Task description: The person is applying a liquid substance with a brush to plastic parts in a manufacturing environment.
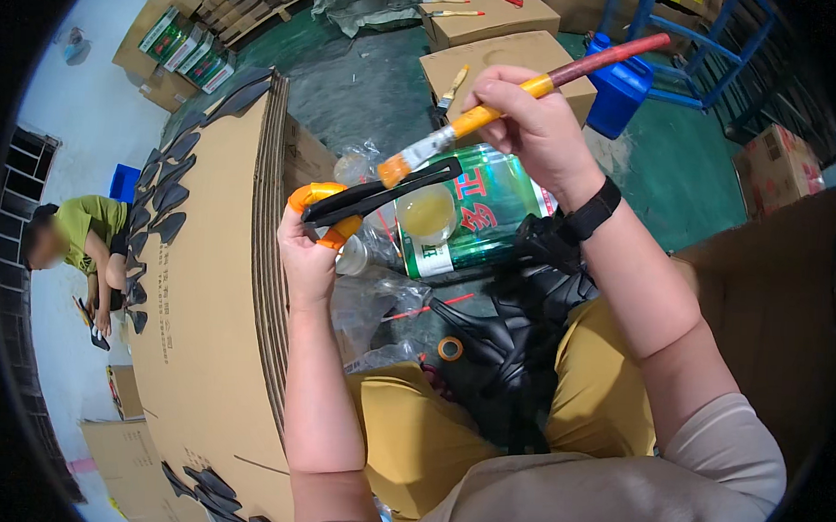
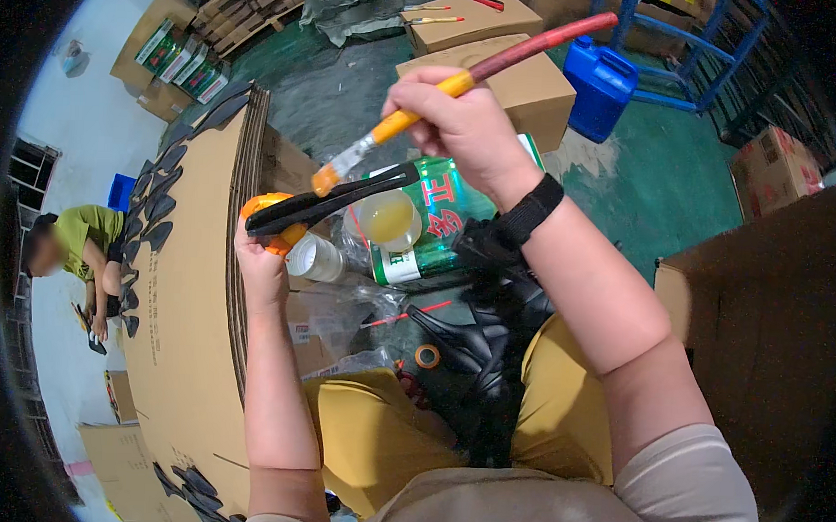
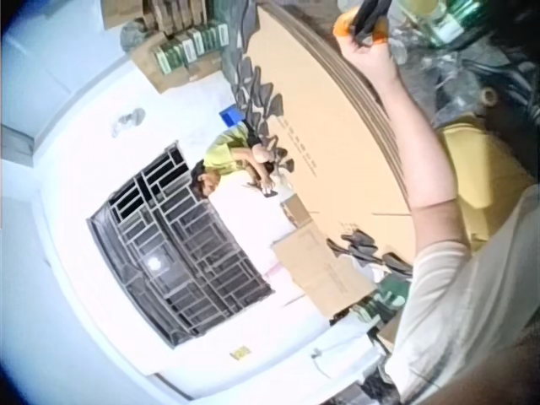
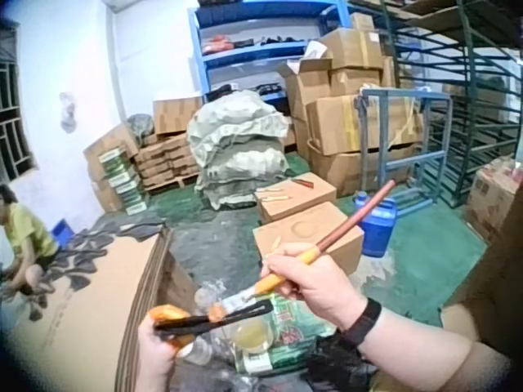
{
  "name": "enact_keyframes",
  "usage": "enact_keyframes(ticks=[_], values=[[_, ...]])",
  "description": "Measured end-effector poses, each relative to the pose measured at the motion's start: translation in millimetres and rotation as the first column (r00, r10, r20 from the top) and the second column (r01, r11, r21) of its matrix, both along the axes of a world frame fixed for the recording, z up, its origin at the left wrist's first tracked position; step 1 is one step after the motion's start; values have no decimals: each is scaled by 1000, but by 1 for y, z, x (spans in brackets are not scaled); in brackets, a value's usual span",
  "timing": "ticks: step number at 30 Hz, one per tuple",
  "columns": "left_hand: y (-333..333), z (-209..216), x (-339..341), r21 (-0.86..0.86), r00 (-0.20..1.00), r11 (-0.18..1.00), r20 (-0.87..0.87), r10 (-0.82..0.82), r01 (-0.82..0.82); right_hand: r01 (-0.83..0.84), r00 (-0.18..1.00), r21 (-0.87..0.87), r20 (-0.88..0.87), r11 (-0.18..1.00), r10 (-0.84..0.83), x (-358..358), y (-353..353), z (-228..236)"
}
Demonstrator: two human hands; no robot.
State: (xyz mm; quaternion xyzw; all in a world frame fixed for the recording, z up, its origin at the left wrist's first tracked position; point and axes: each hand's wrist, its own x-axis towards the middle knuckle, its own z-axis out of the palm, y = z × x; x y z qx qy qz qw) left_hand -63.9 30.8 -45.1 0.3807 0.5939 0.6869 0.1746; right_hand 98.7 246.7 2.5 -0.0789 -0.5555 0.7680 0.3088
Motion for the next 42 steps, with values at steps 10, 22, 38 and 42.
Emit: enact_keyframes(ticks=[10, 22, 38, 42], values=[[6, -4, 9, 179, 989, 984, 136, -53, 28, 29, 999, 153, 37, 988, -36, 2, -12, -4], [6, -1, 11, 124, 994, 991, 90, -58, 47, 58, 997, 187, -57, 981, -48, 3, -31, 9], [1, -1, 7, 91, 998, 995, 53, -41, 36, 14, 999, 209, -38, 978, -7, 13, -32, 13], [-3, -1, 5, 156, 994, 988, 105, -22, 6, 173, 979, 450, 17, 876, -202, 19, 2, -9]])
